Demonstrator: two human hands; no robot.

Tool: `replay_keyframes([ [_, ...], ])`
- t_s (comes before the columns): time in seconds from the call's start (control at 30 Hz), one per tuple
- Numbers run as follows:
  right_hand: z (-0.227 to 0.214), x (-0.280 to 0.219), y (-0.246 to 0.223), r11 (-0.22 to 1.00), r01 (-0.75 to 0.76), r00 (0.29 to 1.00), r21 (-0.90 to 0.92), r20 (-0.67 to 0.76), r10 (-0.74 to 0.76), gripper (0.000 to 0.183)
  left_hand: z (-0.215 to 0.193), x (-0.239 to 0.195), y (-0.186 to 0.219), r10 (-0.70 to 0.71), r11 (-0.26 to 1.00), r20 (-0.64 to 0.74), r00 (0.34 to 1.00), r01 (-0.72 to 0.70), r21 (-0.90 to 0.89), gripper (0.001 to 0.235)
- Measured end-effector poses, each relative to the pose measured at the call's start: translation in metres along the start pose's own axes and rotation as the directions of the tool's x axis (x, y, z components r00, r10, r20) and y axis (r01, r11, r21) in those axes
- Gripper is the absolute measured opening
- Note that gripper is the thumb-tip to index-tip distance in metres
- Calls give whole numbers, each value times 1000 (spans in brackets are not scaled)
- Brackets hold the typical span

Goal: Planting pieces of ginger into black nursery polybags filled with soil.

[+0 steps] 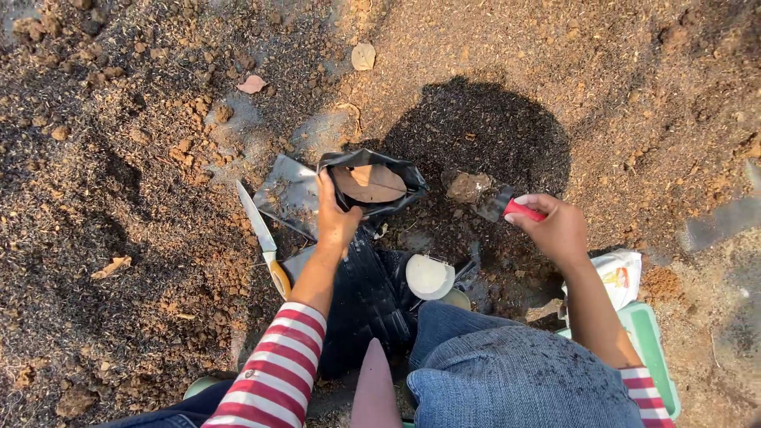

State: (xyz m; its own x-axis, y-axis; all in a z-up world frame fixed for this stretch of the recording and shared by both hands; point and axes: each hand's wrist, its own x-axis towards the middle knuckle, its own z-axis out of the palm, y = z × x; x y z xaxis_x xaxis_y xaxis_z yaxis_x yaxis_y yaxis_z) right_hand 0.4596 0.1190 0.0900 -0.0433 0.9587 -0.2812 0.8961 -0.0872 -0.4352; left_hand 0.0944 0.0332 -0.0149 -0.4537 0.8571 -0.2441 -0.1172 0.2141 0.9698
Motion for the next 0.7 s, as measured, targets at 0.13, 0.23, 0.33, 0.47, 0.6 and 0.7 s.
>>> replay_keyframes([
  [0.13, -33, -6, -56, 999, -33, 999, -12, 4, 33, 42, 36, -13, 3, 33, 996, 97, 995, -41, 77, 109],
  [0.23, -17, -4, -82, 989, 76, 995, -130, 73, -67, 42, 54, -23, -8, -46, 979, 180, 983, 9, 204, 112],
  [0.33, 20, -1, -91, 958, 62, 987, -281, 162, -16, 36, 63, -29, -18, -77, 963, 220, 972, 15, 270, 114],
  [0.47, 47, -6, -78, 757, 416, 869, -504, -22, -493, 21, 58, -30, 23, -166, 957, 268, 949, 89, 278, 115],
  [0.6, -3, -26, -82, 814, 380, 848, -439, -186, -497, 22, 50, -24, 31, -393, 905, 255, 883, 321, 280, 111],
  [0.7, -24, -30, -44, 906, 167, 943, -389, -206, -262, 28, 40, -26, 17, -464, 874, 206, 862, 408, 263, 106],
])
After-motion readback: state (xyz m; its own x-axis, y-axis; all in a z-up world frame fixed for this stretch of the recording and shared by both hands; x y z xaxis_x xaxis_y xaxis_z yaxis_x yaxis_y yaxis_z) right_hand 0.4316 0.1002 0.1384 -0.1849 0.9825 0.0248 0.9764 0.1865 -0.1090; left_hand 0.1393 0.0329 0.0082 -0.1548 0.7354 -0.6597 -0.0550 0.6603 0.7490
